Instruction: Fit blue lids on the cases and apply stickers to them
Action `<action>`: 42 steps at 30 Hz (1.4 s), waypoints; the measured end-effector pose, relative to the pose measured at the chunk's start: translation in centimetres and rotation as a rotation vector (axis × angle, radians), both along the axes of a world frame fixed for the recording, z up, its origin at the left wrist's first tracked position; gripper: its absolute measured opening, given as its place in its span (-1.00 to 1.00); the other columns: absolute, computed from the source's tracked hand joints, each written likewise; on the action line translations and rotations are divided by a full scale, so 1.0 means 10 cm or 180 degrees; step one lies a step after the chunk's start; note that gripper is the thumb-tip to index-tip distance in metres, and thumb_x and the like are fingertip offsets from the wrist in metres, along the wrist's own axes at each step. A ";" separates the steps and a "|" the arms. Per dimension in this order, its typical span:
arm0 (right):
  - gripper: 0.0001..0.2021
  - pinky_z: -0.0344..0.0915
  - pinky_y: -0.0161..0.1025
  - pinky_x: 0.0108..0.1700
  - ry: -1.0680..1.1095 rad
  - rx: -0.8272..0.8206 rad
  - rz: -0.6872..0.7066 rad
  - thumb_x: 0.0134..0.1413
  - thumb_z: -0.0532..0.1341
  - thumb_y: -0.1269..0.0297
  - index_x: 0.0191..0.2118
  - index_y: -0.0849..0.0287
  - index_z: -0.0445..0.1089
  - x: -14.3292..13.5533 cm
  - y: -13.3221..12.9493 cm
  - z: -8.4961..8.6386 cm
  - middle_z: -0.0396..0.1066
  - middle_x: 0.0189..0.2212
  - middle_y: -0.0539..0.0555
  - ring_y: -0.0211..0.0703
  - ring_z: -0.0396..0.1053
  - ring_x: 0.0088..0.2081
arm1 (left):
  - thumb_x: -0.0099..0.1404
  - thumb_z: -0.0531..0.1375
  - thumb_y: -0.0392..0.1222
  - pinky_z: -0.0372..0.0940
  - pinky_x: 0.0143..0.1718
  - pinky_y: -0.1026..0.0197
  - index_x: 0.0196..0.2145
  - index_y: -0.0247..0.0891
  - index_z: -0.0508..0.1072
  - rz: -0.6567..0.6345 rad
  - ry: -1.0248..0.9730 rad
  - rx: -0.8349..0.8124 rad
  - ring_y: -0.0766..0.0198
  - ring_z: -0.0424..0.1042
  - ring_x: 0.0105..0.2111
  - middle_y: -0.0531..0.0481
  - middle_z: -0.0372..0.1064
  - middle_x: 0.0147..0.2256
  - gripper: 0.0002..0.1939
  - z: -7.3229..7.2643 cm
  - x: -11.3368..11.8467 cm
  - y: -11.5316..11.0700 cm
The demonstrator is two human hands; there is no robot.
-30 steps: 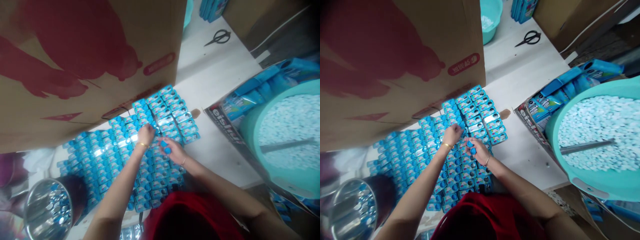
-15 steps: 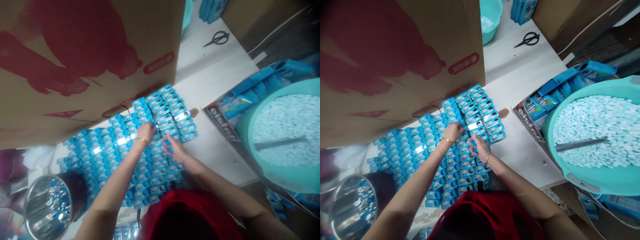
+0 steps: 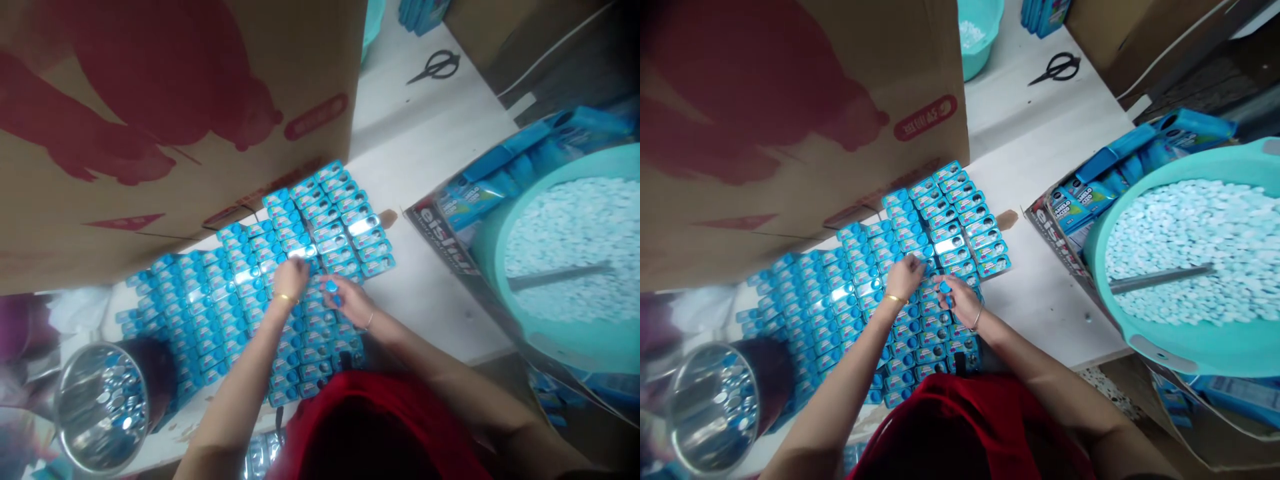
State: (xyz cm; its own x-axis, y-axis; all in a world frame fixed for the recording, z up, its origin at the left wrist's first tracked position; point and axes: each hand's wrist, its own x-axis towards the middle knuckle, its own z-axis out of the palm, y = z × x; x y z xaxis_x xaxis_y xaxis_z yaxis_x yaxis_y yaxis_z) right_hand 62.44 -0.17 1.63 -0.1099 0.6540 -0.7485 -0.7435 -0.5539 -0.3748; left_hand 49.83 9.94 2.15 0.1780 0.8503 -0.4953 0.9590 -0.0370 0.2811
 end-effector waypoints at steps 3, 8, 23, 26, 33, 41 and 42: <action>-0.66 0.07 -0.39 -0.56 -0.0108 0.0228 0.0095 -0.18 0.37 0.05 -0.30 0.18 0.48 0.07 -0.06 -0.04 0.41 -0.36 0.04 -0.35 0.25 -0.50 | 0.21 0.15 -0.02 0.26 -0.28 0.17 -0.40 -0.22 0.49 -0.0242 0.0625 -0.0355 0.06 0.48 -0.24 -0.17 0.51 -0.31 -0.76 -0.06 0.09 0.20; -0.59 0.02 -0.38 -0.58 -0.0279 0.0178 0.0175 -0.11 0.32 -0.09 -0.30 0.19 0.49 0.10 -0.08 -0.02 0.37 -0.43 0.02 -0.34 0.22 -0.51 | 0.19 0.15 0.15 0.31 -0.22 0.14 -0.27 -0.26 0.54 -0.0488 0.1174 -0.0619 -0.04 0.47 -0.12 -0.29 0.51 -0.20 -0.58 -0.13 0.17 0.37; -0.36 -0.03 -0.36 -0.60 0.0254 0.0067 0.0239 -0.05 0.04 -0.40 -0.19 0.11 0.37 -0.07 -0.11 0.19 0.28 -0.55 -0.06 -0.33 0.15 -0.59 | 0.24 0.09 -0.28 0.25 -0.18 0.21 -0.33 -0.23 0.40 -0.0471 -0.1274 0.0296 0.23 0.36 -0.25 -0.04 0.36 -0.31 -0.91 0.22 0.05 -0.67; -0.37 -0.04 -0.37 -0.62 0.0003 -0.0220 0.0077 -0.06 0.14 -0.34 -0.06 0.08 0.32 -0.10 -0.19 0.19 0.30 -0.52 -0.06 -0.33 0.16 -0.59 | 0.26 0.07 -0.25 0.23 -0.29 0.23 -0.31 -0.22 0.36 -0.0043 -0.0698 0.0231 0.24 0.38 -0.35 -0.02 0.39 -0.38 -0.92 0.08 0.03 -0.55; -0.39 0.01 -0.35 -0.62 -0.0663 -0.0010 0.0169 -0.05 0.16 -0.29 0.03 0.01 0.33 -0.01 -0.34 0.08 0.31 -0.45 -0.04 -0.32 0.18 -0.57 | 0.23 0.15 0.01 0.27 -0.28 0.15 -0.31 -0.21 0.48 -0.0301 0.0754 -0.0307 0.04 0.48 -0.22 -0.21 0.51 -0.26 -0.75 -0.08 0.12 -0.13; -0.30 0.03 -0.36 -0.62 -0.0762 0.0143 0.0252 -0.03 0.10 -0.35 0.15 -0.06 0.22 -0.01 -0.36 0.04 0.33 -0.44 -0.04 -0.31 0.18 -0.57 | 0.27 0.12 0.08 0.30 -0.23 0.09 -0.29 -0.29 0.52 -0.0611 0.0996 -0.0359 -0.06 0.48 -0.18 -0.31 0.49 -0.23 -0.63 -0.02 0.12 -0.09; -0.29 0.02 -0.36 -0.62 -0.0712 0.0119 0.0246 -0.03 0.09 -0.36 0.16 -0.06 0.21 -0.02 -0.37 0.07 0.32 -0.44 -0.03 -0.31 0.17 -0.58 | 0.28 0.11 0.05 0.30 -0.23 0.10 -0.26 -0.28 0.51 -0.0601 0.0766 -0.0265 -0.02 0.48 -0.20 -0.27 0.49 -0.24 -0.65 0.01 0.10 -0.15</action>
State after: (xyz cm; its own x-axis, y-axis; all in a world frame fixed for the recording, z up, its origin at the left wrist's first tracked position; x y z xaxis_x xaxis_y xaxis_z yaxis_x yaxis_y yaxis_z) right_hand 62.28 -3.83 2.29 0.0051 0.6778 -0.7352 -0.5956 -0.5885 -0.5467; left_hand 50.84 8.41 2.26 0.1982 0.7682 -0.6088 0.9767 -0.2071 0.0566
